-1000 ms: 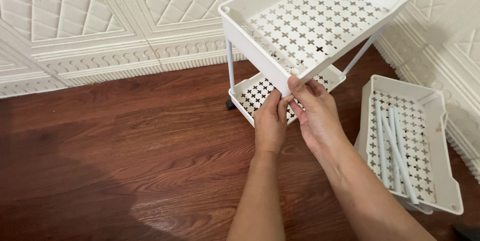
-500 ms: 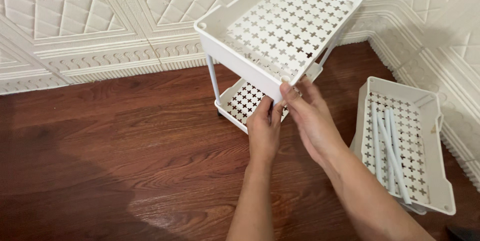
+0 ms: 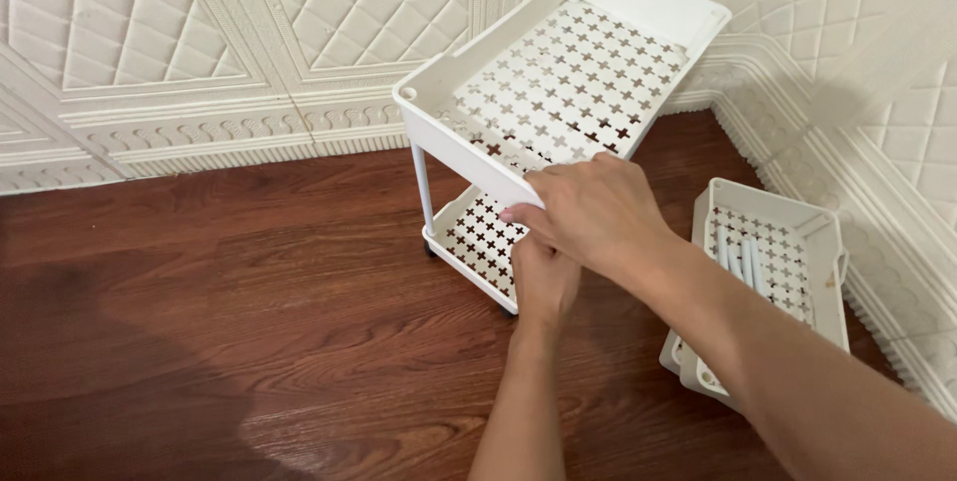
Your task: The person assembles a white plastic rolling cart by inserting white poles into the corners of perforated trays and securing them with small white plastic clips. The person handles the trays, poles, and clips by hand to build the frame.
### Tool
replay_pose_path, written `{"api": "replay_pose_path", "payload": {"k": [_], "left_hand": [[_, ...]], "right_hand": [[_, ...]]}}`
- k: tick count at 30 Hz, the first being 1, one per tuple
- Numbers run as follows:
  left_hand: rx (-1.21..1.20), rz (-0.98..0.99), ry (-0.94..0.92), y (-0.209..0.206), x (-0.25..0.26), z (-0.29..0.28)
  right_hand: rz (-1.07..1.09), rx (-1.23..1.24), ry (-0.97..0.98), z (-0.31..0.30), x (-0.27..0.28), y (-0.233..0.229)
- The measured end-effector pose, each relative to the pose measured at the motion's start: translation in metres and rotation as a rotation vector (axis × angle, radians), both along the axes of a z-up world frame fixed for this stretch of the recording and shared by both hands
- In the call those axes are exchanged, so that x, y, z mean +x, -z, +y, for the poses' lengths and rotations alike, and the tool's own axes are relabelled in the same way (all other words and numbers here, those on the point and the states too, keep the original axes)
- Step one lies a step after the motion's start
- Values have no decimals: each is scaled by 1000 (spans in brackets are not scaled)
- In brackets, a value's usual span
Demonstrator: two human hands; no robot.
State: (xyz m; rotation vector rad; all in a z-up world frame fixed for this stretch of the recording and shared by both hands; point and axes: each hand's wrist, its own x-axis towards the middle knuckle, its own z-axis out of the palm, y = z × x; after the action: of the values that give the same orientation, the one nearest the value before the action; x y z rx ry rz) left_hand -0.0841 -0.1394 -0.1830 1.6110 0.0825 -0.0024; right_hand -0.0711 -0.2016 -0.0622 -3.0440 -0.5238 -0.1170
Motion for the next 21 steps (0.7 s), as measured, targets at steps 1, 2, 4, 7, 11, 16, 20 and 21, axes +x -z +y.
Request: {"api": "replay_pose_path", "payload": {"k": [1, 2, 4, 7, 11, 16, 20, 21], "left_hand": [[14, 43, -18, 4, 5, -2], [69, 6, -42, 9, 11, -4], [180, -68, -89, 18, 20, -8], [224, -91, -68, 34, 26, -12], [226, -177, -70, 44, 27, -12], [92, -65, -46, 45, 25, -14], [-78, -172, -31, 33, 25, -21], [17, -201, -58, 30, 26, -21]], "right_hand": [[-106, 53, -65, 0, 2, 3], [-213, 106, -126, 1, 6, 8], [-338, 161, -190, -2, 12, 18], [-362, 157, -202, -13, 22, 33], [-298, 125, -211, -16, 24, 36], [-101, 140, -132, -14, 29, 5], [-298, 169, -187, -27, 23, -14], [-363, 182, -222, -27, 23, -10]]}}
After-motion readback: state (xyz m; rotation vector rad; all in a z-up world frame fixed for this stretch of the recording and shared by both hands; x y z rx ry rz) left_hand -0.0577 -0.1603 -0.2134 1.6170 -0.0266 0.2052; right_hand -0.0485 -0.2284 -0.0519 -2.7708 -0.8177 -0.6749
